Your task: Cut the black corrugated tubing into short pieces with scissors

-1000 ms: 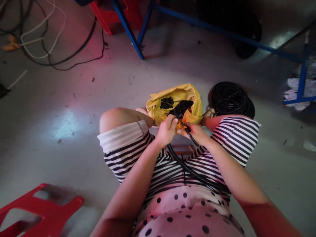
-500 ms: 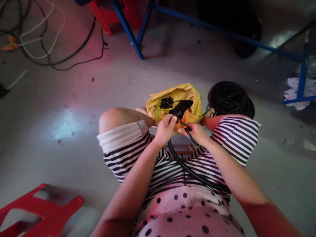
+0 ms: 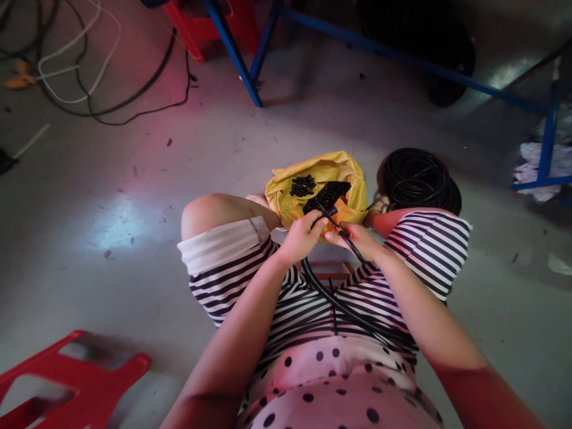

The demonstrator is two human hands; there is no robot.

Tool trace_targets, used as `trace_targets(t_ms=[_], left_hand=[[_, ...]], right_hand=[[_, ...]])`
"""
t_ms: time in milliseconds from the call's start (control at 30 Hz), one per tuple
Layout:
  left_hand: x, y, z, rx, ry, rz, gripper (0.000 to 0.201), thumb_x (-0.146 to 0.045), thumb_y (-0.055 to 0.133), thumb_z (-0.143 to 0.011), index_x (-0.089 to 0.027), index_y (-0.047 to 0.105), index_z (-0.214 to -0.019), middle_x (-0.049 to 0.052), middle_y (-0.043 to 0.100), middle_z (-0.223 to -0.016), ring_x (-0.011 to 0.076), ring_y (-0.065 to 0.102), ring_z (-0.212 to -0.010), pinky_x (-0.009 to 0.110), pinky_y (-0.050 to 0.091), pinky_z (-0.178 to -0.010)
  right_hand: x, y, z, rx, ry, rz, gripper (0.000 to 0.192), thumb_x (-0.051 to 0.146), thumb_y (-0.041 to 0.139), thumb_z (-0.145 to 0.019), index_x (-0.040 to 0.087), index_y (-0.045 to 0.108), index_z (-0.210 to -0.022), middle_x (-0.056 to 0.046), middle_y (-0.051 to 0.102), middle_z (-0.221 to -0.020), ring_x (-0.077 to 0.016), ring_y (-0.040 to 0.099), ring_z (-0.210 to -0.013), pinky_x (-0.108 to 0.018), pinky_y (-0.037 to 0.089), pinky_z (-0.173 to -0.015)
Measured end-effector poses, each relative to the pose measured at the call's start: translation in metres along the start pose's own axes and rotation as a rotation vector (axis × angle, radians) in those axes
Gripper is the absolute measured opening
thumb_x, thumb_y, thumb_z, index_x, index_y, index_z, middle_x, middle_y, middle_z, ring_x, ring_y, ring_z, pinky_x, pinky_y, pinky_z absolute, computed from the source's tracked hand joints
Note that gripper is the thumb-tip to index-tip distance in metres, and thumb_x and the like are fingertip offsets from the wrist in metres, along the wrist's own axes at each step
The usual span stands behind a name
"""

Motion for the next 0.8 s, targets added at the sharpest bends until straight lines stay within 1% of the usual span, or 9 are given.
trace_targets(t_ms=[67,167,300,467,567,700,800], left_hand=[[-0.0034,-0.0014,-0.0006,0.001,0.042,-0.082,0.023,-0.037,0.05,-0.095,-0.019,0.054,-0.081,-0.002,0.054,-0.072,0.0119,0.049,-0.065,0.022,0.039,-0.06],[-0.0056,-0.0032,-0.0011,0.007,0.06,-0.115,0.023,-0.037,0.049,-0.095,-0.019,0.054,-0.081,-0.001,0.056,-0.075,0.0135,0.052,-0.071,0.023,0.041,-0.065],[-0.0024,-0.0037,-0.0018,0.024,0.044,-0.083,0.027,-0.041,0.047,-0.096,-0.02,0.05,-0.079,-0.003,0.049,-0.068,0.0132,0.048,-0.067,0.023,0.039,-0.061],[0.0024,-0.0038,-0.0031,0.022,0.035,-0.06,0.028,-0.044,0.047,-0.095,-0.021,0.05,-0.08,-0.005,0.042,-0.061,0.0121,0.044,-0.06,0.022,0.036,-0.055],[0.002,-0.0031,-0.0024,0.035,0.016,-0.046,0.027,-0.043,0.047,-0.095,-0.021,0.05,-0.081,-0.006,0.039,-0.058,0.0115,0.041,-0.057,0.021,0.035,-0.053],[-0.0016,0.0026,0.0003,0.121,0.006,-0.038,0.027,-0.04,0.048,-0.095,-0.021,0.046,-0.077,-0.007,0.039,-0.057,0.0102,0.038,-0.055,0.021,0.032,-0.051],[-0.0017,0.0037,0.0013,0.112,-0.015,0.009,0.027,-0.039,0.049,-0.095,-0.021,0.047,-0.076,-0.007,0.038,-0.057,0.0094,0.036,-0.052,0.02,0.031,-0.049]], right_hand=[[0.0005,-0.0001,-0.0004,0.009,0.0,0.0,0.052,0.07,0.066,-0.082,0.018,0.064,-0.089,-0.002,0.065,-0.082,-0.0183,0.058,-0.077,-0.026,0.041,-0.066],[-0.0001,-0.0002,-0.0008,-0.016,0.01,0.038,0.053,0.071,0.063,-0.083,0.018,0.064,-0.083,-0.002,0.062,-0.075,-0.0178,0.057,-0.073,-0.027,0.04,-0.065],[-0.0011,-0.0011,0.0003,-0.089,0.001,0.106,0.056,0.074,0.063,-0.082,0.018,0.062,-0.073,-0.001,0.056,-0.064,-0.0163,0.051,-0.064,-0.027,0.036,-0.06],[-0.0074,-0.0009,-0.0002,-0.135,0.045,0.138,0.06,0.077,0.067,-0.076,0.019,0.055,-0.061,0.001,0.048,-0.055,-0.0134,0.043,-0.055,-0.028,0.029,-0.054],[-0.0087,-0.0011,-0.0019,-0.13,0.049,0.131,0.06,0.077,0.068,-0.073,0.019,0.055,-0.062,0.001,0.049,-0.057,-0.0133,0.044,-0.057,-0.027,0.029,-0.054],[-0.0055,0.0008,-0.0032,-0.062,0.025,0.088,0.056,0.074,0.067,-0.077,0.019,0.06,-0.075,0.001,0.057,-0.068,-0.0141,0.049,-0.063,-0.026,0.033,-0.058],[-0.0064,-0.0004,-0.0037,-0.074,0.052,0.104,0.056,0.075,0.065,-0.077,0.019,0.059,-0.072,0.0,0.057,-0.067,-0.0149,0.049,-0.063,-0.027,0.033,-0.058]])
Point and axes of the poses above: each hand's wrist, its own z-axis away from the middle knuckle, its own y-axis out of the palm, x = y × z, the point moved 6 cm from there along -z, towards the middle knuckle
